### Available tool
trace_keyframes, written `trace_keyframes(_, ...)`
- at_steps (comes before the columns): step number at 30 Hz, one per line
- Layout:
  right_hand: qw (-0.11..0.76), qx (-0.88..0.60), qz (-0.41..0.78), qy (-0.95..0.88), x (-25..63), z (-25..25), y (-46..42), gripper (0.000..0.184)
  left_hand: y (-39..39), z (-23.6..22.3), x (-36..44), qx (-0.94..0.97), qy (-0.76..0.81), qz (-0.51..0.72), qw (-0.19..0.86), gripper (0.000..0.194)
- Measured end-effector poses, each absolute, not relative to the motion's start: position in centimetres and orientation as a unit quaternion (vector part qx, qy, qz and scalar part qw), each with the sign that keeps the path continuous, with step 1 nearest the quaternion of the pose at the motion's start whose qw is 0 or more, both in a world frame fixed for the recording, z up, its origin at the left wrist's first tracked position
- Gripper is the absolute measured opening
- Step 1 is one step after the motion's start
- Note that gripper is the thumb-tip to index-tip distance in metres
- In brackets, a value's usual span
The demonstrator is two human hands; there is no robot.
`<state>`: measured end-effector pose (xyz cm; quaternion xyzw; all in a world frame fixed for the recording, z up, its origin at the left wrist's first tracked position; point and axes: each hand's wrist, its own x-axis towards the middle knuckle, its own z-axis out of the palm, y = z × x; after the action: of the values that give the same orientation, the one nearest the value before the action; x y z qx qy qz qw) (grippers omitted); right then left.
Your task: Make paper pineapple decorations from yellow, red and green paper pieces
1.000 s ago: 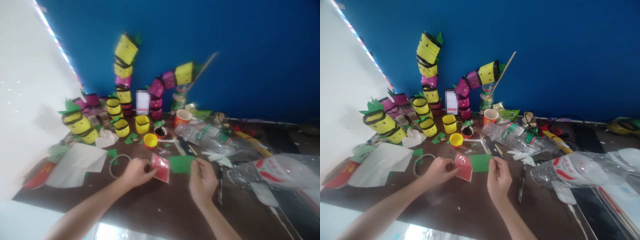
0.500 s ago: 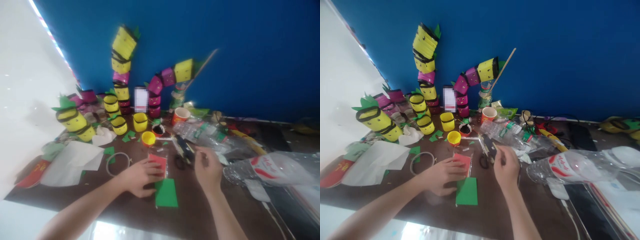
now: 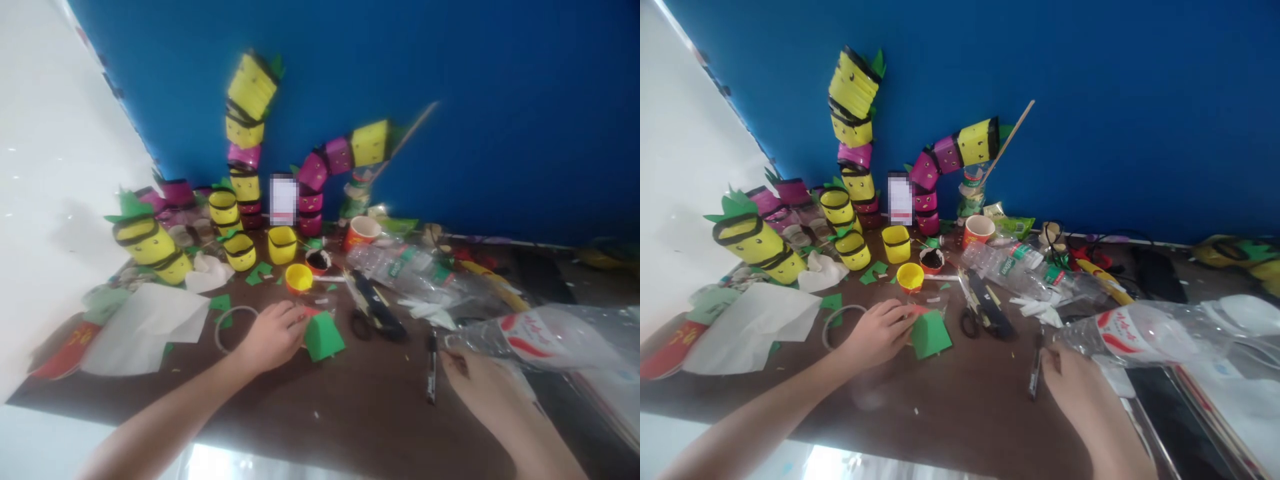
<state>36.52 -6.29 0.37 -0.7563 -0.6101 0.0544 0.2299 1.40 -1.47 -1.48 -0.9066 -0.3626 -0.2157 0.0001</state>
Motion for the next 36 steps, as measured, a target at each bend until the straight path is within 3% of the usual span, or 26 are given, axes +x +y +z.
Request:
trace_keyframes(4, 0.111, -0.778, 0.097, -0.61, 35.4, -0.5, -6.4, 0.02, -2.1, -1.0, 2.0, -0.943, -0.262, -0.203, -0.021, 0.025)
trace_keyframes(8, 0.111, -0.763, 0.081, -0.631, 34.1, -0.7, -6.1, 0.017, -2.6, -0.7, 2.9, -0.967, -0.191, -0.164, -0.033, 0.023)
trace_keyframes(13, 0.127, -0.769, 0.049, -0.625, 35.2, -0.6, -5.1, 0.01, -2.2, -1.2, 2.5, -0.951, -0.241, -0.193, -0.032, 0.023)
trace_keyframes(22, 0.11, -0.679, -0.099, -0.719, 35.6, -1.2, -0.8, 0.026, -1.9, -1.3, 1.9, -0.946, -0.25, -0.202, -0.039, 0.023)
trace_keyframes(29, 0.028, -0.685, -0.192, -0.702, 33.4, 1.3, 3.2, 0.038, -1.9, -1.2, 1.8, -0.943, -0.247, -0.221, -0.043, 0.023)
trace_keyframes(33, 0.027, -0.684, -0.19, -0.703, 33.2, 2.2, 4.6, 0.023, -1.9, -1.4, 1.7, -0.942, -0.249, -0.22, -0.044, 0.023)
trace_keyframes(36, 0.059, -0.696, -0.151, -0.699, 33.0, 2.6, 5.4, 0.022, -1.9, -1.5, 1.7, -0.943, -0.247, -0.219, -0.048, 0.022)
